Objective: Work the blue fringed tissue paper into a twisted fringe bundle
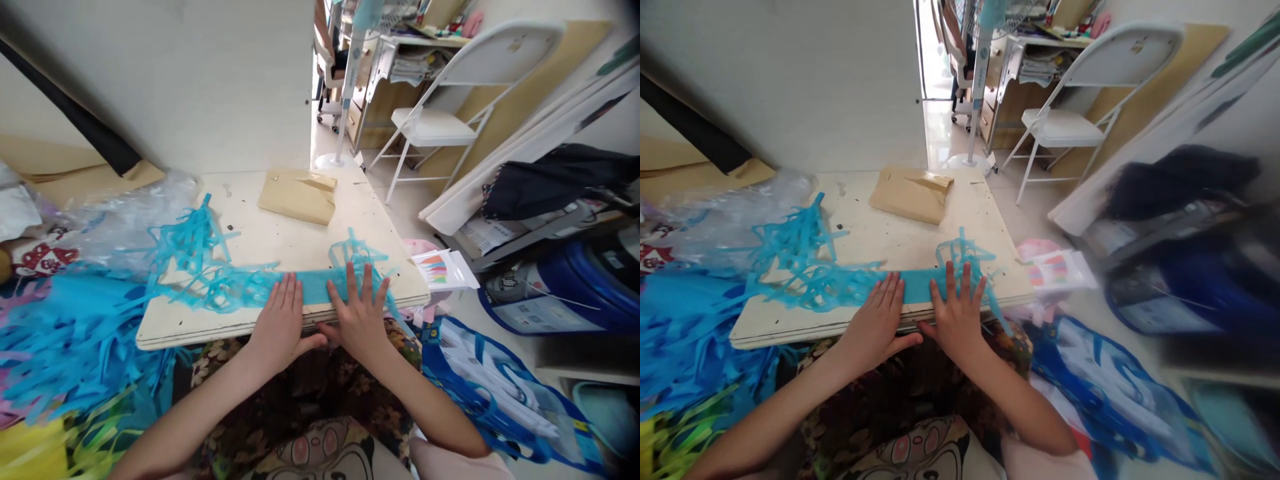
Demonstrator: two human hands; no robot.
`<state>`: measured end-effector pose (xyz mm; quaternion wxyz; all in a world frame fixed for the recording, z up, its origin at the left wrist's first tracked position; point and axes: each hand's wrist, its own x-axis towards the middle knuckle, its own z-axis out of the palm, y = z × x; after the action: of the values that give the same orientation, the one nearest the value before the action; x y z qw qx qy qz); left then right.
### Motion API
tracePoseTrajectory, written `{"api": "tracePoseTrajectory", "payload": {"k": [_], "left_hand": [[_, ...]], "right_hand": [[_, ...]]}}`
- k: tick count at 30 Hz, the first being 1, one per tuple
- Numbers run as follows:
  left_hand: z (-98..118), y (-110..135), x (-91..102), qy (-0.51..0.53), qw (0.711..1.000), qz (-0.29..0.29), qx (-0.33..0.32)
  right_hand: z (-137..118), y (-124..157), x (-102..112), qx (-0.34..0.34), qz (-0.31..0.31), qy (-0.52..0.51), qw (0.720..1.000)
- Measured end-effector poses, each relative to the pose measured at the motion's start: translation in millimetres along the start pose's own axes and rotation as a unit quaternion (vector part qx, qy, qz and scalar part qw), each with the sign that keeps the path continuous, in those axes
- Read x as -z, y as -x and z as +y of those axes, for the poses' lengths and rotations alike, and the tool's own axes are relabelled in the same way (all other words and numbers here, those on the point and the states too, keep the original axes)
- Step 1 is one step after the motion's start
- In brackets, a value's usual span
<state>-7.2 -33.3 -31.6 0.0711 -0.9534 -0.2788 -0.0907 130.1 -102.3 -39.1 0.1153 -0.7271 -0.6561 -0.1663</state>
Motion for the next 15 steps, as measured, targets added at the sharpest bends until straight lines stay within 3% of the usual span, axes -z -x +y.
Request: {"api": "tracePoseTrajectory", "payload": {"k": [6, 11, 15], "left_hand": [[4.8, 10.7, -6.8, -0.026, 0.994, 0.091, -0.048], [3.1, 21.6, -15.4, -0.045, 0.99, 0.132, -0.028], [2.4, 26.4, -14.4, -0.066, 0.982, 0.171, -0.038]], "right_hand": [[-3.1, 11.1, 4.4, 0.007, 0.006, 0.001, 1.0], [-9.5, 20.6, 8.2, -0.001, 0.001, 0.02, 1.0], [-20.3, 23.6, 7.0, 0.004, 0.036, 0.055, 0.998]]}}
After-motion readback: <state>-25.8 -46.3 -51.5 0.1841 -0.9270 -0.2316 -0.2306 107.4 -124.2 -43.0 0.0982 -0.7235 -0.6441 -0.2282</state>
